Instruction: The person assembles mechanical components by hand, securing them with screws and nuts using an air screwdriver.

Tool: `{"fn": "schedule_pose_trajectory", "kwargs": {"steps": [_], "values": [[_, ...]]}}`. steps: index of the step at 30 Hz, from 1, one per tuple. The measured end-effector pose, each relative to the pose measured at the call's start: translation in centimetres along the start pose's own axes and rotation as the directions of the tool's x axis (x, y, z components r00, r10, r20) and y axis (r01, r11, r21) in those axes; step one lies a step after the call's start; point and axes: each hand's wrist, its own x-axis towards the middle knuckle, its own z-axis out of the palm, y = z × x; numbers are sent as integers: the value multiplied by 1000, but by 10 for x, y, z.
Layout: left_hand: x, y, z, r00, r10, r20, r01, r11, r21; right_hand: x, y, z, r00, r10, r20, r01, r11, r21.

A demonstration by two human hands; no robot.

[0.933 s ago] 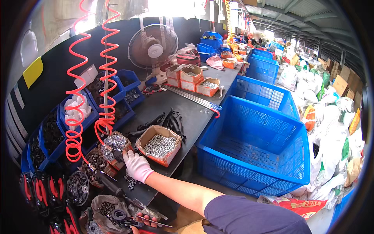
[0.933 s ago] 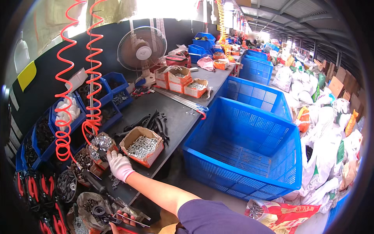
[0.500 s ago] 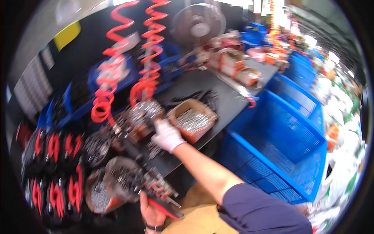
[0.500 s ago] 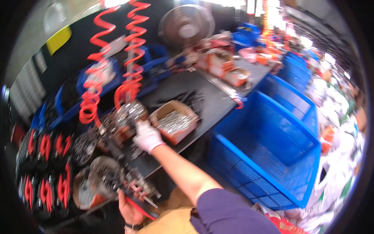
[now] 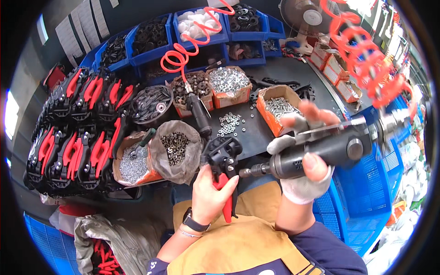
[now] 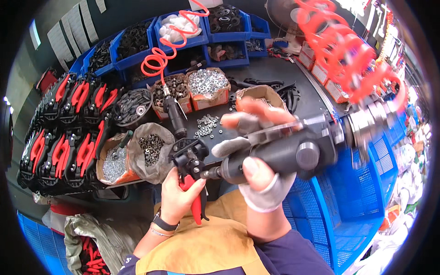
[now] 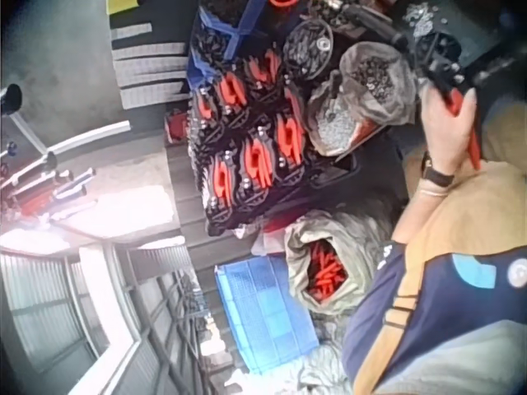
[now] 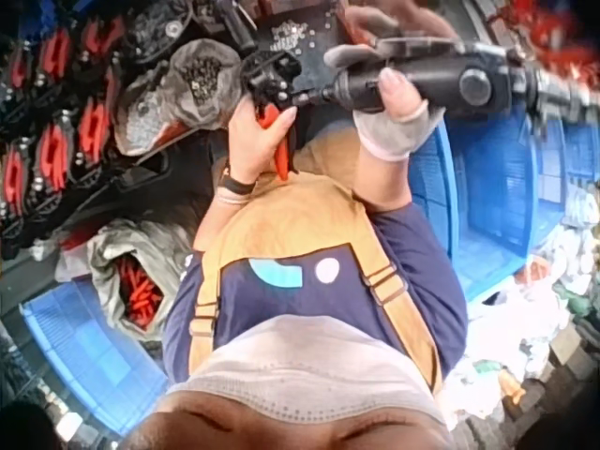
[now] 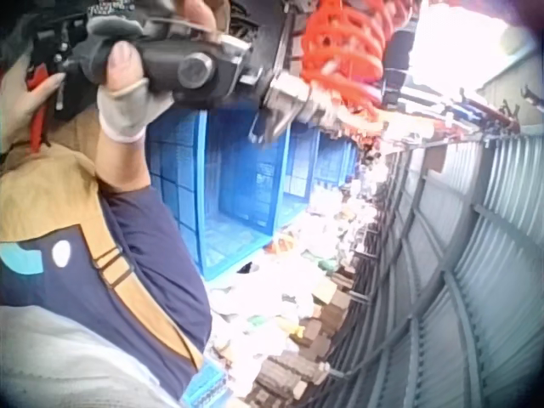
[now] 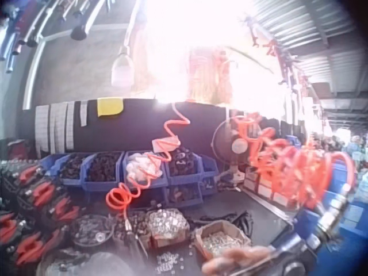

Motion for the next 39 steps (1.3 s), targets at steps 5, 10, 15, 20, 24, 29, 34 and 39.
{"fn": "schedule_pose_trajectory", "kwargs": {"steps": [5,10,15,20,24,29,34,39], "values": [[-8,11,7,999,25,-26,-27,997,-67,-14,7,-17,954,-100,282,169,958,-233],[-13,13,10,997,-74,0,72,972,-226,-24,12,-11,981,-70,179,120,951,-285],[-14,27,10,983,-162,92,186,880,-437,-21,13,-23,925,-75,371,206,923,-326],[-9,18,12,975,-177,133,217,884,-413,-22,21,-22,946,-82,312,178,939,-293],[-2,4,11,978,-185,101,209,907,-366,-14,19,-21,963,-55,264,145,931,-336],[-3,-24,6,947,-275,164,313,692,-651,27,63,-59,998,-37,59,58,912,-407],[-5,-28,-16,891,-288,350,439,361,-822,40,126,-107,989,145,23,-122,897,-425],[-8,-34,-19,895,-301,329,413,280,-867,44,159,-122,987,156,38,-116,855,-506]]}}
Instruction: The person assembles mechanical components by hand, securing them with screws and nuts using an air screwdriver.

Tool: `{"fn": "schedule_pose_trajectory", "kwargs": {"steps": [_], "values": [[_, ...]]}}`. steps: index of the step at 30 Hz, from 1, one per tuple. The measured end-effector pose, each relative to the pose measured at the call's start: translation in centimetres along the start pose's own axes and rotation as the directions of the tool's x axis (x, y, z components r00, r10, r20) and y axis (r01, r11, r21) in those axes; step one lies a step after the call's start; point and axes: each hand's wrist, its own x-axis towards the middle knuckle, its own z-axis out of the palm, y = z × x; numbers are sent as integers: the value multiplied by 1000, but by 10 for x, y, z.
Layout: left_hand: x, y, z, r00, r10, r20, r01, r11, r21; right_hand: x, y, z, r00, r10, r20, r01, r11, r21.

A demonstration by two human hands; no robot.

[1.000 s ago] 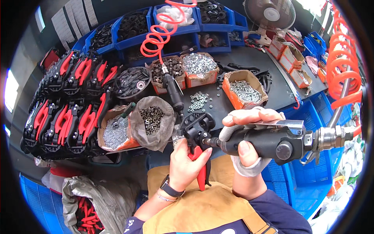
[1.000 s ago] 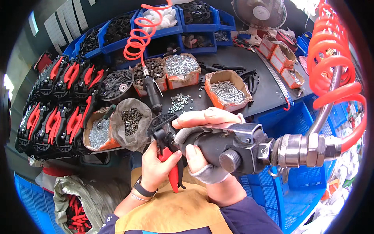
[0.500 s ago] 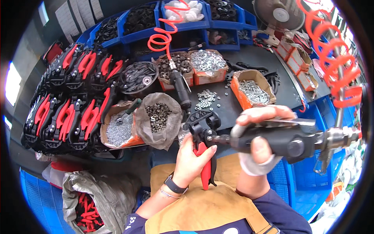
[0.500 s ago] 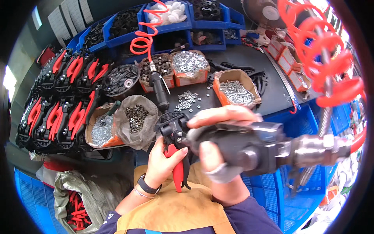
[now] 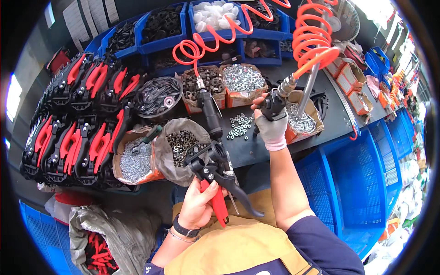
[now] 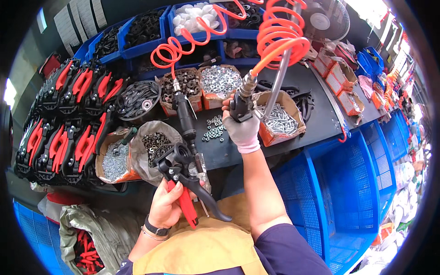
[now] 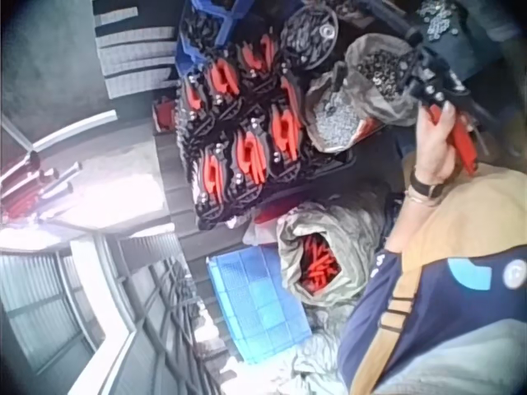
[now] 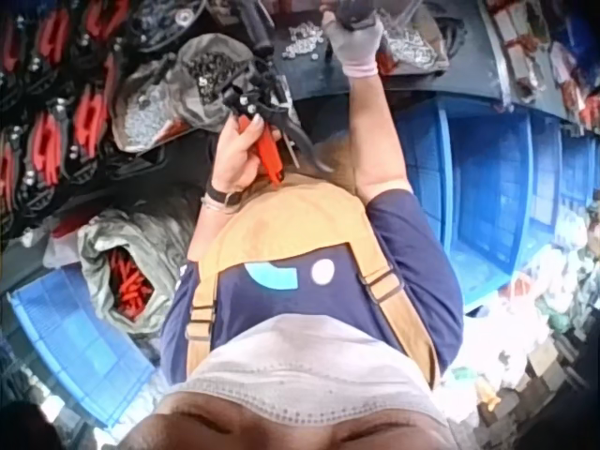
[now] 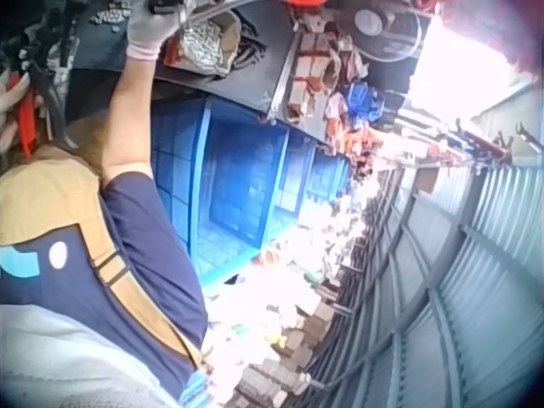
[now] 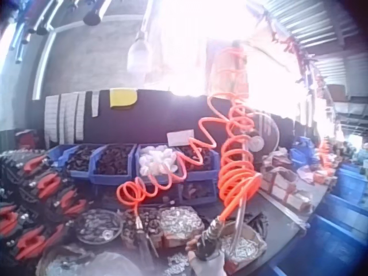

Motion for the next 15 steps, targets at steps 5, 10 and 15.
{"fn": "schedule_pose_trajectory", "kwargs": {"steps": [5,10,15], "values": [[2,4,10,999,31,29,-28,996,-87,29,-16,8,992,127,16,-89,773,-628],[1,14,13,997,-74,30,77,991,-113,49,20,12,985,173,-21,-32,66,-997],[-4,11,3,986,80,-146,-73,996,50,-2,-5,82,943,161,290,277,100,-956]]}}
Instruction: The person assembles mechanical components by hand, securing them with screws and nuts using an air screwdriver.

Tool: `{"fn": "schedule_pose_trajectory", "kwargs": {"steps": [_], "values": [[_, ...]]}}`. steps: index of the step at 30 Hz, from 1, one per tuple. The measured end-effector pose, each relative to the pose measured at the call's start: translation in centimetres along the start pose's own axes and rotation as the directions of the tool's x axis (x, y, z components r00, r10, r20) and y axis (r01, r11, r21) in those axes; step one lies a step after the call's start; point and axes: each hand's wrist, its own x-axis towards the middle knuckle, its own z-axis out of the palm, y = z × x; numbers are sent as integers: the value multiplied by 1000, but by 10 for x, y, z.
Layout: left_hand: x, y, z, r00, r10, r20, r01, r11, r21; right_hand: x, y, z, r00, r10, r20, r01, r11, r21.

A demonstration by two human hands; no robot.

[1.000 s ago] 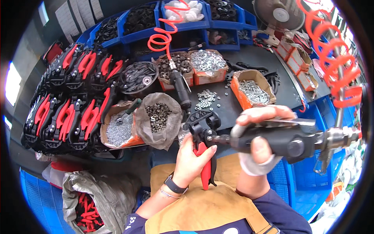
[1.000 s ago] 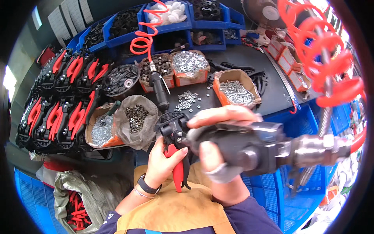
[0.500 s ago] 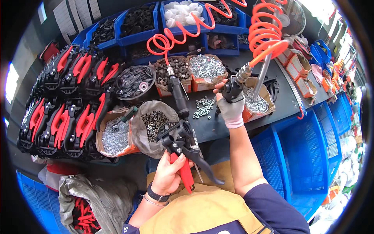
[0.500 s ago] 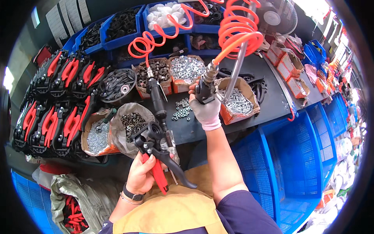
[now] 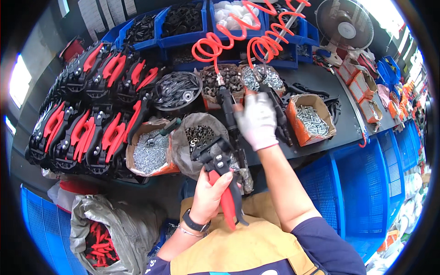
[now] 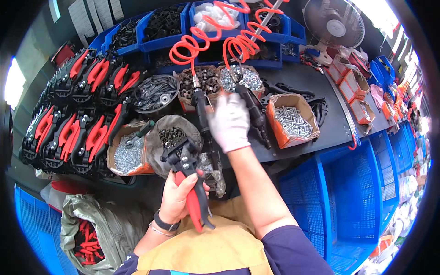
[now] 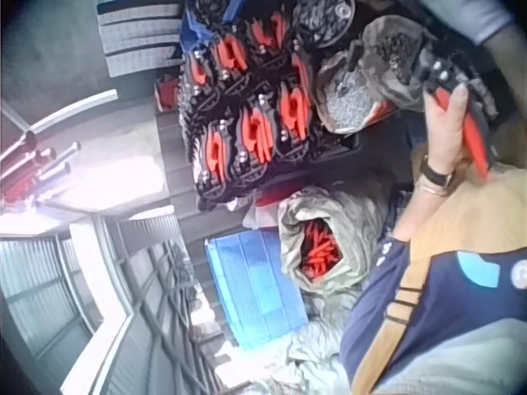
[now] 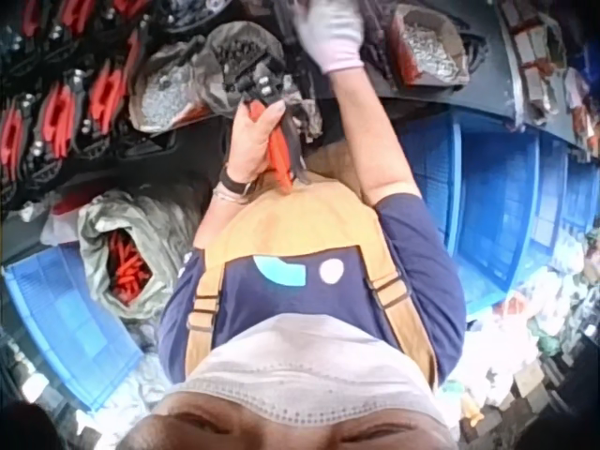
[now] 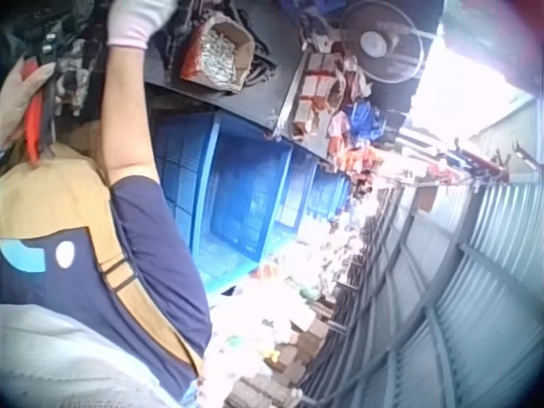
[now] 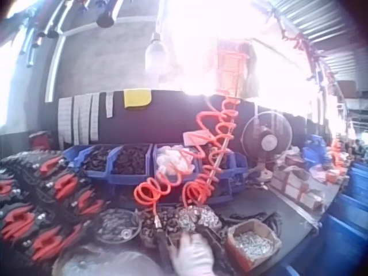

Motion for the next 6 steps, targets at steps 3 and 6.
{"fn": "schedule_pose_trajectory", "kwargs": {"steps": [3,6], "values": [[5,-7,0,940,339,38,-314,815,488,-5,-29,19,992,18,121,-36,988,151],[2,-1,7,908,413,75,-361,678,640,18,-20,13,925,48,378,-230,861,453]]}}
